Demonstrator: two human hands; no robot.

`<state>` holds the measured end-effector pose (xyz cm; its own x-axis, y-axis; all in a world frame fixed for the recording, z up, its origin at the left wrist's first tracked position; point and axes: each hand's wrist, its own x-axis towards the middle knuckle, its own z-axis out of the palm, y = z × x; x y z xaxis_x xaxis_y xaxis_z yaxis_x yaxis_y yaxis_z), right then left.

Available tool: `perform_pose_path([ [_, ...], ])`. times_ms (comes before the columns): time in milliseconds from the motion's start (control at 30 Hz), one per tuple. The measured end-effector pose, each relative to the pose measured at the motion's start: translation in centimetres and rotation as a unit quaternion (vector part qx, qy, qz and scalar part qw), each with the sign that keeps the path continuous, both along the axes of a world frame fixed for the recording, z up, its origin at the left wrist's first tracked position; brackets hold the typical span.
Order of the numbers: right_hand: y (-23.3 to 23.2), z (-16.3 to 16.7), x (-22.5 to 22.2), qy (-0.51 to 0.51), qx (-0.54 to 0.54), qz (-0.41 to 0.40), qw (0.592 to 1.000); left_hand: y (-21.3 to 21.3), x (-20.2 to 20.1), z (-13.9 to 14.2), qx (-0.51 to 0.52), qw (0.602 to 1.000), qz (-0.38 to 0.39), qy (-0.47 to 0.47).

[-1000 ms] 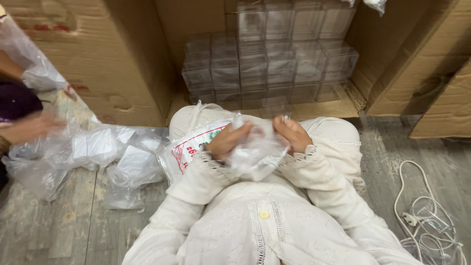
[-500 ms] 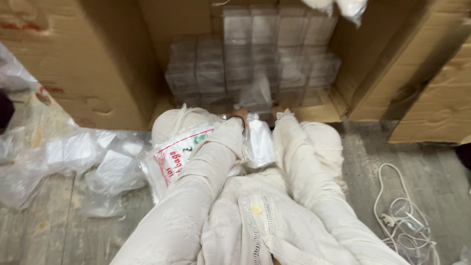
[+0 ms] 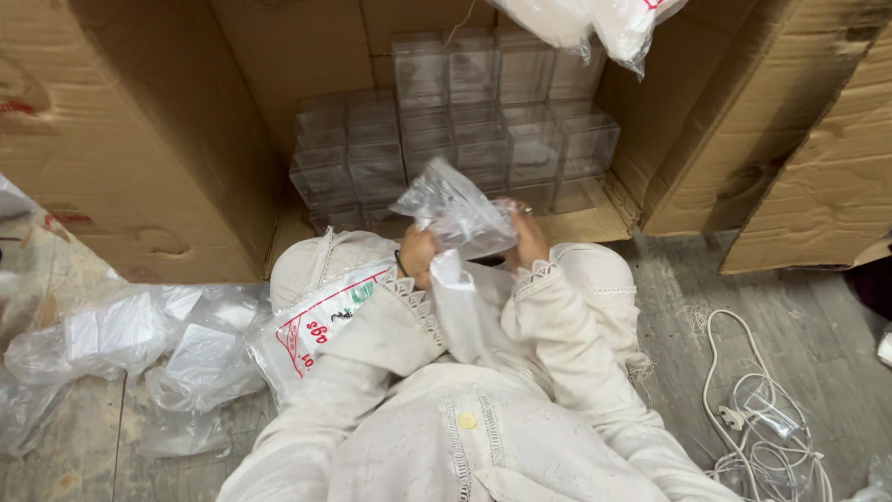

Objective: The person sits on the floor and places small clear plastic containers into plastic bags one at a time, then puts the filled bags into a large cardboard box alongside stacks of already bagged containers. Another person nearby handles bags of containers on the floor.

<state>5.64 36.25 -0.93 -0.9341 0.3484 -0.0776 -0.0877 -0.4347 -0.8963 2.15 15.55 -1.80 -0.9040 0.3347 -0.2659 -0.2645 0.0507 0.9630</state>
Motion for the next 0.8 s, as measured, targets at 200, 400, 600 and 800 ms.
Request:
perform_pose_path([
  [200,-4.1,3.5,1.1,0.012,-0.03,0.084,0.996,-6.0,4.7,3.2,0.057,0.993,-0.097,-0.043],
  [400,-10.9,7.8,4.5,0.047,0.111,0.361,0.925,-13.2,9.5,2.9,0.029,0.933,-0.343,-0.1],
  [600,-12.6,10.3,-4.0,0.253,0.474,0.198,0.82,-34.0,9.7,2.6,-0.083,0.937,-0.116,0.32],
  [800,-5.2,13.1,-22.7,0.135,0.597,0.055,0.789,-47.8,13.0,2.4,-0.384,0.895,0.224,-0.043],
])
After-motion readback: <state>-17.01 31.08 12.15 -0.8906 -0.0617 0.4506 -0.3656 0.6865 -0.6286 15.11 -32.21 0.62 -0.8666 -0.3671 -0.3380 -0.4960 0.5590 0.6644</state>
